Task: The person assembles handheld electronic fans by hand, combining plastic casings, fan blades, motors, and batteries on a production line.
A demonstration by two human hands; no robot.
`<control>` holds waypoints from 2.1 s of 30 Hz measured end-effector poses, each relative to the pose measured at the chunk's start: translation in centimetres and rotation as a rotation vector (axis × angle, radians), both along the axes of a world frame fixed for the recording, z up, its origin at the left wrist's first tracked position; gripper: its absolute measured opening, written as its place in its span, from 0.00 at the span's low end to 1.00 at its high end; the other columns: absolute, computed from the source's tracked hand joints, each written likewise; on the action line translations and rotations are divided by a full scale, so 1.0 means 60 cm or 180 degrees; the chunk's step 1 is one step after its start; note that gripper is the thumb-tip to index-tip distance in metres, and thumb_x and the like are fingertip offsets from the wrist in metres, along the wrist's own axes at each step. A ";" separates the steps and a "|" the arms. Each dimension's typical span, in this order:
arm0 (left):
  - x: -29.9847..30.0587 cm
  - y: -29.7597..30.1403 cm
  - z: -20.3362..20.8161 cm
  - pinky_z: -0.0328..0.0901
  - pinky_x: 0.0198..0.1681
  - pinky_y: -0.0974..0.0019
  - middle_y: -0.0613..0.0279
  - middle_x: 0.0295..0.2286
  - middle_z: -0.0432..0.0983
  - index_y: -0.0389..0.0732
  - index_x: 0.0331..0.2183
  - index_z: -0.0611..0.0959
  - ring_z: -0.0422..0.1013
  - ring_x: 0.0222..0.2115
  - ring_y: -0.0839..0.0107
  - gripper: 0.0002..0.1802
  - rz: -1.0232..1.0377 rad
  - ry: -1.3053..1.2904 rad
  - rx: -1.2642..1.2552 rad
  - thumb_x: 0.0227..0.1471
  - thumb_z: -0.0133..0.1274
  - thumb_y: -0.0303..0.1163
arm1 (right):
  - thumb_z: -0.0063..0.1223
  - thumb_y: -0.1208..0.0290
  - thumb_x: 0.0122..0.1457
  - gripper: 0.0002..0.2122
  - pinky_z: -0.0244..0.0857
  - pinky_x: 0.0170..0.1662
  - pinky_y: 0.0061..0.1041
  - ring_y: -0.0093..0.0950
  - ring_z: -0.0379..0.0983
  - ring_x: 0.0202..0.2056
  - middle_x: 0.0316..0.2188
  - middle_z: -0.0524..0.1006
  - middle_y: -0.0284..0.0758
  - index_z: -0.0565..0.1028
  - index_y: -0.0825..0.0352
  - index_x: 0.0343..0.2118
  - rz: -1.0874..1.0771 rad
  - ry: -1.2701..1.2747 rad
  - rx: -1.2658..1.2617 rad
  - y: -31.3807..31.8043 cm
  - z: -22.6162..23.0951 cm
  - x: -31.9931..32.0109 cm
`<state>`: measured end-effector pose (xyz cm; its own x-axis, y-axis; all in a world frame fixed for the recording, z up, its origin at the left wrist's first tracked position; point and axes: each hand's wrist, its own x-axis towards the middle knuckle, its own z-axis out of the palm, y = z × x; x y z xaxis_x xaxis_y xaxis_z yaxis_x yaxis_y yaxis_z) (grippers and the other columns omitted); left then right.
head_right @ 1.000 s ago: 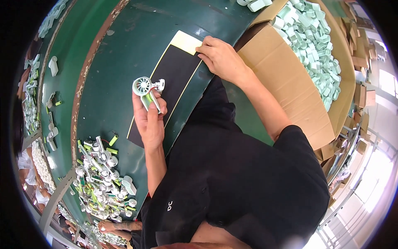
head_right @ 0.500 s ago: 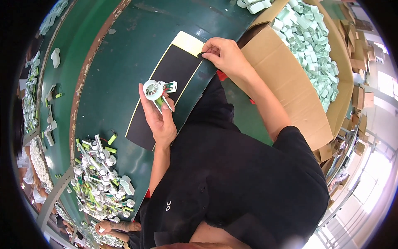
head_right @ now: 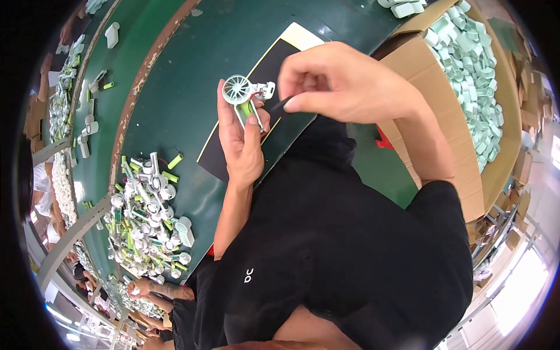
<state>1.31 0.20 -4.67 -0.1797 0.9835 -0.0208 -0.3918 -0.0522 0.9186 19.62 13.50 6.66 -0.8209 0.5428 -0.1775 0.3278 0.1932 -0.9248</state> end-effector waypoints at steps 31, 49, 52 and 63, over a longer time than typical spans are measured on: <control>-0.015 -0.003 0.020 0.35 0.73 0.50 0.24 0.69 0.28 0.22 0.66 0.27 0.33 0.71 0.38 0.48 -0.0199 0.1451 0.0056 0.58 0.38 0.22 | 0.56 0.81 0.53 0.03 0.71 0.32 0.31 0.34 0.80 0.27 0.22 0.80 0.45 0.78 0.76 0.28 0.0060 -0.0622 0.1065 -0.021 -0.003 -0.118; -0.027 0.002 0.024 0.53 0.67 0.58 0.34 0.64 0.56 0.27 0.69 0.33 0.61 0.62 0.50 0.42 -0.0185 0.2170 -0.0037 0.67 0.37 0.25 | 0.60 0.77 0.60 0.02 0.52 0.26 0.21 0.14 0.53 0.22 0.18 0.62 0.21 0.80 0.69 0.34 -0.0593 0.0333 -0.0588 -0.031 -0.098 -0.092; -0.024 0.001 0.018 0.48 0.69 0.55 0.30 0.66 0.48 0.25 0.68 0.33 0.53 0.67 0.43 0.42 -0.0289 0.2242 0.0099 0.66 0.38 0.23 | 0.61 0.78 0.58 0.03 0.57 0.27 0.23 0.19 0.59 0.23 0.22 0.69 0.26 0.80 0.70 0.35 -0.0246 0.0135 0.0288 -0.011 -0.076 -0.075; -0.018 0.007 0.033 0.46 0.70 0.53 0.30 0.66 0.46 0.25 0.69 0.33 0.51 0.67 0.42 0.43 -0.0281 0.2419 0.0127 0.63 0.39 0.21 | 0.58 0.80 0.55 0.05 0.63 0.27 0.26 0.22 0.69 0.22 0.22 0.77 0.35 0.79 0.75 0.33 -0.0125 -0.0518 0.0179 0.000 -0.027 -0.081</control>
<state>0.24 0.63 -2.69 -0.0512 0.9923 0.1128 0.3426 -0.0887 0.9353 14.78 13.49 5.07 -0.7616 0.5868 -0.2749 0.4807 0.2271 -0.8470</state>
